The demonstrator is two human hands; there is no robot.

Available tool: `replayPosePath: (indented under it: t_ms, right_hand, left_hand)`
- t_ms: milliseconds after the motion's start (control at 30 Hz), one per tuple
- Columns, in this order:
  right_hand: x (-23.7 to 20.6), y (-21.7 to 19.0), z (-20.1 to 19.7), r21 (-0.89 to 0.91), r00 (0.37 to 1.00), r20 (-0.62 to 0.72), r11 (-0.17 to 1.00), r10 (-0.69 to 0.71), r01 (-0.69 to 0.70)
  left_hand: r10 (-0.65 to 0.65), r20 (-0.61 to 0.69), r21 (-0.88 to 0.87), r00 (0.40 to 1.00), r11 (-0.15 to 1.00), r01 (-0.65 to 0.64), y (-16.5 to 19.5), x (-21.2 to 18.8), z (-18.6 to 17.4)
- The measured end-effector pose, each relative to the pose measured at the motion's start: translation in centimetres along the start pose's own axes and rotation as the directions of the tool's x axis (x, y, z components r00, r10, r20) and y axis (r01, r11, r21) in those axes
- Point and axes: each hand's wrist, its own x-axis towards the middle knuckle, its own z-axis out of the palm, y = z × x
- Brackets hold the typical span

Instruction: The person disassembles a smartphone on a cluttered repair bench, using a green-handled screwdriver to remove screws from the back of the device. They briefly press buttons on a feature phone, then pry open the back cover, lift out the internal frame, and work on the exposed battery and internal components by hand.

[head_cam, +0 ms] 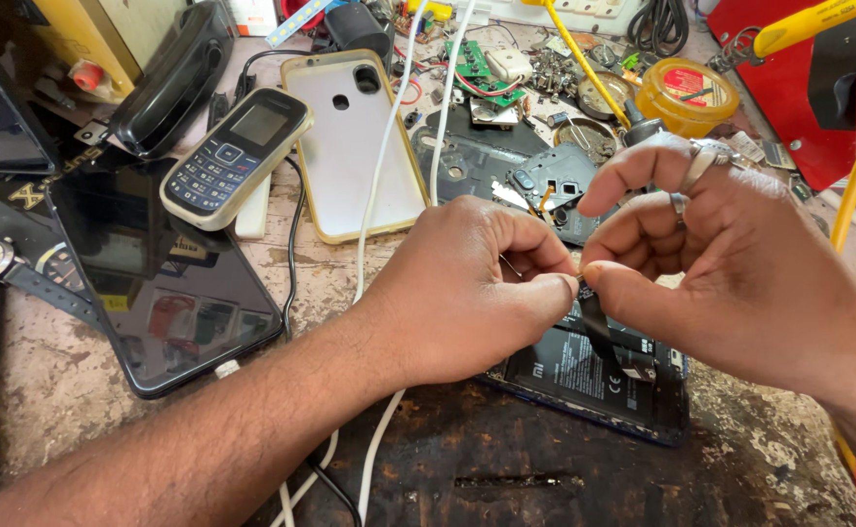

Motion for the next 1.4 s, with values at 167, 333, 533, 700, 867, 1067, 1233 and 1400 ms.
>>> replayPosePath:
  t_ms: [167, 333, 533, 700, 867, 1067, 1233, 1400]
  right_hand:
    - [0.2, 0.1, -0.2, -0.034, 0.997, 0.003, 0.996, 0.079, -0.079]
    - [0.1, 0.0, -0.2, -0.064, 0.999, -0.018, 0.997, 0.046, -0.047]
    - [0.0, -0.2, 0.1, -0.095, 0.994, -0.094, 0.993, 0.062, -0.071]
    - [-0.3, -0.3, 0.6, -0.215, 0.997, -0.069, 0.976, -0.032, 0.017]
    - [-0.3, -0.5, 0.8, -0.269, 0.997, 0.074, 0.962, -0.031, 0.050]
    - [-0.9, -0.7, 2.2, -0.301, 0.994, 0.091, 0.950, -0.055, 0.080]
    - [-1.2, -1.0, 2.5, -0.508, 0.997, 0.061, 0.859, -0.041, 0.066]
    - [-1.0, -1.3, 1.5, -0.504, 0.997, 0.083, 0.862, -0.001, 0.043]
  left_hand:
    - [-0.073, 0.034, -0.078, 0.997, 0.994, 0.076, 0.3, 0.0, -0.1]
    - [-0.049, 0.043, -0.070, 0.998, 0.996, 0.051, 0.5, 0.1, -0.6]
    - [0.100, -0.005, 0.143, 0.995, 0.985, -0.098, 0.4, 0.2, -1.4]
    - [0.316, 0.092, 0.404, 0.944, 0.855, -0.325, 0.4, 0.0, -3.9]
    - [0.026, 0.257, 0.576, 0.966, 0.799, -0.175, 1.2, -1.3, -4.2]
    - [0.107, 0.325, 0.510, 0.940, 0.817, -0.269, 1.4, -1.7, -5.1]
    - [-0.063, 0.360, 0.636, 0.931, 0.746, -0.195, 1.8, -1.8, -4.9]
    - [-0.046, 0.363, 0.633, 0.931, 0.745, -0.210, 2.4, -1.6, -5.0]
